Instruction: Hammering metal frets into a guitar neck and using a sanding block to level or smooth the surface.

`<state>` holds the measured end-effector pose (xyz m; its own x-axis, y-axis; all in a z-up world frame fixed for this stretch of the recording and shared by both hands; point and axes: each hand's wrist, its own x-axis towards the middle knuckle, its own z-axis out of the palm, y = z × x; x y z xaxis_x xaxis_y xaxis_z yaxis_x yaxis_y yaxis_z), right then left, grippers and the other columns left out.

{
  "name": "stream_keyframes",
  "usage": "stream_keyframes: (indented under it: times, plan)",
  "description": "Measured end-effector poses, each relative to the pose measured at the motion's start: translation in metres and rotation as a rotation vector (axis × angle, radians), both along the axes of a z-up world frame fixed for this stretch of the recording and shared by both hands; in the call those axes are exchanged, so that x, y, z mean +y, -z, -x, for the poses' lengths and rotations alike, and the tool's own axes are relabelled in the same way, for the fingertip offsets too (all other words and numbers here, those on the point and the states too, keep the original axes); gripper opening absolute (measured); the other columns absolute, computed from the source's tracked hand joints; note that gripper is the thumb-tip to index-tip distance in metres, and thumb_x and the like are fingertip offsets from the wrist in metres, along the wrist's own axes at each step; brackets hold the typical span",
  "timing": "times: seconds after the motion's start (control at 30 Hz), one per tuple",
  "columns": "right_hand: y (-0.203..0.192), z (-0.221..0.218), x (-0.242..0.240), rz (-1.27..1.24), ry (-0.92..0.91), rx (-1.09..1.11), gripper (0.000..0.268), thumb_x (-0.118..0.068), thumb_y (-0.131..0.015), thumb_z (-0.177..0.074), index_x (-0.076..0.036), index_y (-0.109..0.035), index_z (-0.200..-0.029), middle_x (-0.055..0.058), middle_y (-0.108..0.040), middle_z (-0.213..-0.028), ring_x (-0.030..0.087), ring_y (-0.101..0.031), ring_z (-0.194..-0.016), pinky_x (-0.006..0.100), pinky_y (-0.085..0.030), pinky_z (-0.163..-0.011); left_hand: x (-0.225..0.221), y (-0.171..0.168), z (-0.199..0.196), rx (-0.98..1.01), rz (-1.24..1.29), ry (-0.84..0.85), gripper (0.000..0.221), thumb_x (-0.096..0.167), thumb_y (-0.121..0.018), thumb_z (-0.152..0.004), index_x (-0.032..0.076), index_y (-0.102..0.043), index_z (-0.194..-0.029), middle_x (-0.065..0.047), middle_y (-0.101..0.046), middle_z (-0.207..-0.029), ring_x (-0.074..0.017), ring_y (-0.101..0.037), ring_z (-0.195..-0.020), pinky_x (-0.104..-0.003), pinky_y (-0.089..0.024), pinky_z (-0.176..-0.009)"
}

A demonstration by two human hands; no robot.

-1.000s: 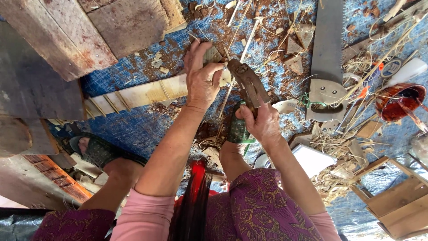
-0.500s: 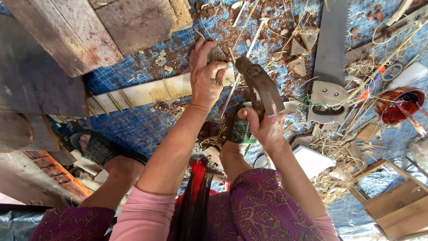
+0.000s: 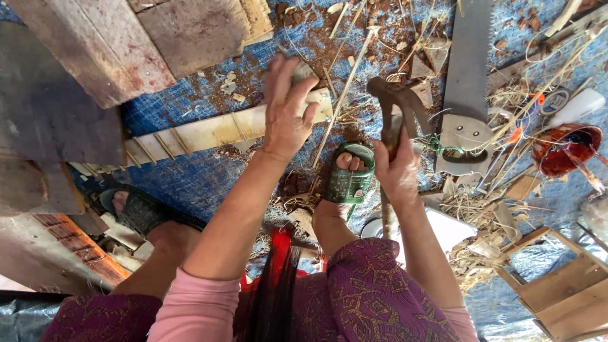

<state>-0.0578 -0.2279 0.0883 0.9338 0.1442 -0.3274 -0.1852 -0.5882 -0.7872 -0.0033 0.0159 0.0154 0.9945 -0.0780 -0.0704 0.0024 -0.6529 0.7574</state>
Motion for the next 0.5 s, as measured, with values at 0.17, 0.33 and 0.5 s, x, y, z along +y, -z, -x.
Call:
stream_keyframes:
  times: [0.17,0.33,0.5]
  plan:
    - [-0.006,0.009,0.000,0.070,0.092,-0.007,0.042,-0.040,-0.050,-0.110,-0.001,-0.049,-0.125,0.013,-0.063,-0.073,0.032,-0.068,-0.061,0.043,-0.060,-0.057,-0.004,0.010,0.004,-0.167,-0.159,0.062,0.021,0.033,-0.075,-0.093,0.029,-0.069,-0.113,0.002,-0.052,-0.108,-0.0180,-0.058,-0.098,-0.038,-0.048,-0.086]
    - [-0.008,0.006,0.013,0.043,0.069,0.055,0.036,-0.034,-0.055,-0.108,-0.001,-0.050,-0.122,0.011,-0.067,-0.071,0.029,-0.067,-0.054,0.040,-0.059,-0.052,-0.012,0.036,0.003,-0.141,0.013,-0.005,0.007,0.031,-0.079,-0.092,0.027,-0.076,-0.095,0.008,-0.060,-0.088,-0.0122,-0.064,-0.079,-0.032,-0.052,-0.085]
    - [0.008,0.017,0.017,0.103,0.074,-0.054,0.046,-0.024,-0.073,-0.097,0.005,-0.053,-0.127,0.016,-0.069,-0.065,0.039,-0.068,-0.054,0.046,-0.055,-0.046,-0.009,0.017,-0.004,-0.103,0.090,-0.036,0.002,0.016,-0.078,-0.091,0.015,-0.076,-0.091,-0.002,-0.066,-0.085,-0.0184,-0.064,-0.080,-0.032,-0.053,-0.082]
